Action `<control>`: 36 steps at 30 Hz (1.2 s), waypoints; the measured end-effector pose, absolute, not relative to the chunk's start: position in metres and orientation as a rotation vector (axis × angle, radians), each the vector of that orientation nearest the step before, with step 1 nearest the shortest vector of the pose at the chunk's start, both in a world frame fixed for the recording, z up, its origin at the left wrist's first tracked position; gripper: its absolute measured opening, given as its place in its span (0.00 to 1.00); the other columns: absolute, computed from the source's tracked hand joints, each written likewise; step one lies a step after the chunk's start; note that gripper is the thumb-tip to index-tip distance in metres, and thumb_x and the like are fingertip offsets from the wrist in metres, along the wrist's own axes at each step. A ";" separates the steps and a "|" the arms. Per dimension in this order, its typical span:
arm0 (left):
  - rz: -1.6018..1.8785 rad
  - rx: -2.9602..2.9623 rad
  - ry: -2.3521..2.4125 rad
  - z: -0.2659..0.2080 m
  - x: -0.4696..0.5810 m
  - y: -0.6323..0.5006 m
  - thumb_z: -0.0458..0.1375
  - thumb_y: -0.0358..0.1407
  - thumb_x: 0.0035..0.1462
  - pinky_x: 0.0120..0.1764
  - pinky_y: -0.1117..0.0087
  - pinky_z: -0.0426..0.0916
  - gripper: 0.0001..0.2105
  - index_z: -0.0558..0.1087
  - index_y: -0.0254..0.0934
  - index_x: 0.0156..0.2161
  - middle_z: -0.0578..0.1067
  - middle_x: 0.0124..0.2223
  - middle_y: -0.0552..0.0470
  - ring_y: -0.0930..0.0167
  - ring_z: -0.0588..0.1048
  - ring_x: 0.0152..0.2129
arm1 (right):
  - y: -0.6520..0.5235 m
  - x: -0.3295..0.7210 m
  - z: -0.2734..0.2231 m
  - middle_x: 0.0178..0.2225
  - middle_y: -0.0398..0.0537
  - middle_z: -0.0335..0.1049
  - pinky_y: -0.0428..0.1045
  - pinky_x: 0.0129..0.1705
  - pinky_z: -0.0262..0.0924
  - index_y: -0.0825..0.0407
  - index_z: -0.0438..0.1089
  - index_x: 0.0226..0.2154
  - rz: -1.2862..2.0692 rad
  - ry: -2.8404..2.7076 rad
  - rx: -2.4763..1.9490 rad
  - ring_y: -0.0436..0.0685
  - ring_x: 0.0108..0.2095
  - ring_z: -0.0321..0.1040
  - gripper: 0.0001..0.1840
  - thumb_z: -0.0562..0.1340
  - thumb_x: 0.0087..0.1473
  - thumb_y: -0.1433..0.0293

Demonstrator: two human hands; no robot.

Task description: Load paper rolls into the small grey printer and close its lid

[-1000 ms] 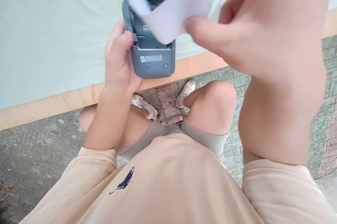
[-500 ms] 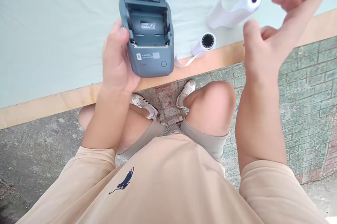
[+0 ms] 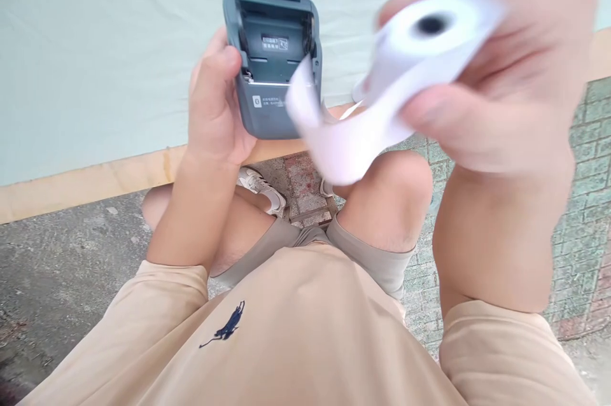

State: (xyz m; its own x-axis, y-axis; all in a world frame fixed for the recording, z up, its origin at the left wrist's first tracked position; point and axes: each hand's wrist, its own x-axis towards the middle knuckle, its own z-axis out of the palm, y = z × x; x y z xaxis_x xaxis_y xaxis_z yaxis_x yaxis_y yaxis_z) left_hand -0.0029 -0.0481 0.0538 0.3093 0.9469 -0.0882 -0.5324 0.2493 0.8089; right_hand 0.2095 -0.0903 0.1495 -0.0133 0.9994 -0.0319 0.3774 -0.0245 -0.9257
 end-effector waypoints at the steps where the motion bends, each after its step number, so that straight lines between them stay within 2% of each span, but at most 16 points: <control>1: 1.113 0.763 0.634 0.053 -0.003 -0.048 0.57 0.43 0.56 0.46 0.59 0.73 0.08 0.72 0.49 0.42 0.76 0.43 0.54 0.60 0.74 0.47 | -0.087 0.198 0.157 0.35 0.44 0.72 0.53 0.35 0.61 0.46 0.75 0.37 1.094 -1.648 -1.470 0.55 0.34 0.68 0.27 0.72 0.34 0.50; 2: 1.117 0.766 0.599 0.053 -0.004 -0.048 0.58 0.42 0.55 0.46 0.59 0.73 0.09 0.72 0.48 0.42 0.76 0.42 0.55 0.60 0.74 0.46 | -0.081 0.187 0.161 0.36 0.42 0.73 0.52 0.36 0.61 0.45 0.75 0.39 1.051 -1.873 -1.426 0.52 0.34 0.67 0.22 0.69 0.43 0.52; 3: 1.126 0.764 0.570 0.052 -0.004 -0.048 0.59 0.41 0.55 0.45 0.59 0.73 0.08 0.72 0.48 0.42 0.76 0.41 0.55 0.61 0.74 0.45 | -0.074 0.177 0.163 0.36 0.40 0.73 0.52 0.38 0.62 0.46 0.74 0.42 0.960 -2.036 -1.453 0.51 0.34 0.67 0.20 0.67 0.47 0.55; 5: 1.146 0.740 0.567 0.053 -0.005 -0.049 0.59 0.40 0.56 0.42 0.62 0.73 0.07 0.73 0.47 0.41 0.75 0.38 0.55 0.64 0.74 0.41 | -0.058 0.160 0.163 0.37 0.40 0.73 0.54 0.45 0.62 0.48 0.71 0.45 0.689 -2.269 -1.615 0.52 0.35 0.67 0.21 0.65 0.49 0.59; 7: 1.156 0.717 0.600 0.054 -0.005 -0.050 0.58 0.39 0.57 0.38 0.66 0.72 0.06 0.73 0.46 0.41 0.75 0.39 0.54 0.66 0.74 0.37 | -0.044 0.149 0.162 0.39 0.42 0.72 0.58 0.51 0.60 0.51 0.69 0.46 0.472 -2.390 -1.809 0.57 0.39 0.69 0.23 0.65 0.48 0.58; 11: 1.141 0.693 0.623 0.054 -0.004 -0.051 0.57 0.40 0.58 0.39 0.67 0.72 0.07 0.72 0.45 0.42 0.75 0.42 0.53 0.65 0.75 0.41 | -0.031 0.140 0.160 0.46 0.44 0.69 0.65 0.53 0.56 0.48 0.66 0.49 0.289 -2.566 -1.938 0.67 0.50 0.66 0.23 0.61 0.51 0.58; 15: 1.114 0.664 0.638 0.054 -0.005 -0.051 0.56 0.42 0.58 0.40 0.65 0.72 0.07 0.71 0.47 0.41 0.75 0.43 0.53 0.64 0.75 0.42 | -0.036 0.146 0.157 0.45 0.48 0.69 0.61 0.50 0.59 0.52 0.67 0.50 0.293 -2.561 -1.712 0.64 0.46 0.68 0.26 0.60 0.52 0.56; 18: 1.118 0.638 0.631 0.056 -0.005 -0.050 0.54 0.42 0.59 0.40 0.64 0.73 0.07 0.71 0.45 0.39 0.75 0.41 0.52 0.63 0.76 0.41 | -0.048 0.154 0.153 0.41 0.51 0.70 0.56 0.44 0.61 0.55 0.70 0.44 0.227 -2.527 -1.445 0.61 0.43 0.68 0.23 0.56 0.55 0.55; 20: 1.126 0.632 0.634 0.057 -0.005 -0.050 0.53 0.42 0.60 0.42 0.64 0.73 0.07 0.71 0.45 0.38 0.75 0.40 0.52 0.62 0.76 0.43 | -0.054 0.157 0.150 0.44 0.51 0.70 0.54 0.41 0.59 0.52 0.71 0.43 0.214 -2.532 -1.412 0.60 0.43 0.68 0.19 0.55 0.58 0.57; 22: 1.125 0.646 0.620 0.057 -0.005 -0.051 0.54 0.42 0.60 0.43 0.65 0.73 0.07 0.71 0.44 0.40 0.75 0.41 0.51 0.62 0.75 0.45 | -0.056 0.156 0.148 0.49 0.51 0.67 0.53 0.40 0.59 0.51 0.70 0.45 0.191 -2.528 -1.432 0.59 0.46 0.67 0.17 0.55 0.58 0.61; 24: 1.129 0.651 0.599 0.056 -0.006 -0.051 0.55 0.41 0.59 0.44 0.65 0.73 0.06 0.71 0.45 0.41 0.75 0.42 0.52 0.62 0.75 0.46 | -0.053 0.152 0.148 0.51 0.49 0.65 0.53 0.40 0.58 0.51 0.67 0.49 0.159 -2.516 -1.489 0.60 0.48 0.66 0.19 0.56 0.56 0.63; 27: 1.140 0.651 0.612 0.055 -0.006 -0.053 0.57 0.39 0.59 0.43 0.66 0.73 0.06 0.72 0.46 0.41 0.75 0.41 0.53 0.63 0.76 0.45 | -0.043 0.144 0.149 0.46 0.49 0.69 0.54 0.37 0.53 0.50 0.65 0.51 0.167 -2.610 -1.709 0.62 0.45 0.67 0.23 0.56 0.52 0.64; 29: 1.129 0.665 0.643 0.056 -0.006 -0.053 0.57 0.39 0.59 0.41 0.66 0.72 0.07 0.72 0.46 0.43 0.75 0.42 0.54 0.63 0.76 0.44 | -0.038 0.140 0.149 0.42 0.48 0.71 0.54 0.34 0.49 0.48 0.65 0.49 0.167 -2.666 -1.863 0.64 0.44 0.68 0.22 0.56 0.51 0.64; 31: 1.110 0.691 0.644 0.057 -0.007 -0.054 0.57 0.40 0.59 0.39 0.67 0.72 0.08 0.72 0.45 0.44 0.76 0.44 0.53 0.63 0.77 0.43 | -0.035 0.137 0.150 0.43 0.48 0.71 0.53 0.32 0.46 0.47 0.66 0.47 0.158 -2.674 -1.952 0.65 0.45 0.69 0.20 0.56 0.50 0.63; 33: 1.101 0.703 0.632 0.058 -0.007 -0.054 0.57 0.39 0.60 0.41 0.67 0.73 0.09 0.71 0.44 0.45 0.76 0.44 0.53 0.63 0.77 0.43 | -0.034 0.135 0.152 0.44 0.48 0.71 0.53 0.32 0.47 0.46 0.66 0.47 0.151 -2.670 -1.993 0.66 0.46 0.69 0.20 0.55 0.50 0.63; 36: 1.122 0.702 0.630 0.060 -0.007 -0.056 0.52 0.35 0.62 0.49 0.63 0.72 0.09 0.69 0.39 0.46 0.75 0.42 0.55 0.62 0.76 0.49 | -0.036 0.135 0.158 0.42 0.50 0.71 0.56 0.35 0.56 0.46 0.67 0.47 0.138 -2.670 -2.002 0.69 0.47 0.69 0.21 0.54 0.49 0.64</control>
State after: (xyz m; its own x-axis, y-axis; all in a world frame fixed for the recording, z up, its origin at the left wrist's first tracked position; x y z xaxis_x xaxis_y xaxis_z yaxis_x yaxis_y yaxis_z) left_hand -0.0065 -0.0557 0.0604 0.3099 0.9456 -0.0991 -0.5767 0.2698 0.7711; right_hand 0.1345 -0.0360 0.1581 -0.2690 0.9408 -0.2064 0.9570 0.2851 0.0526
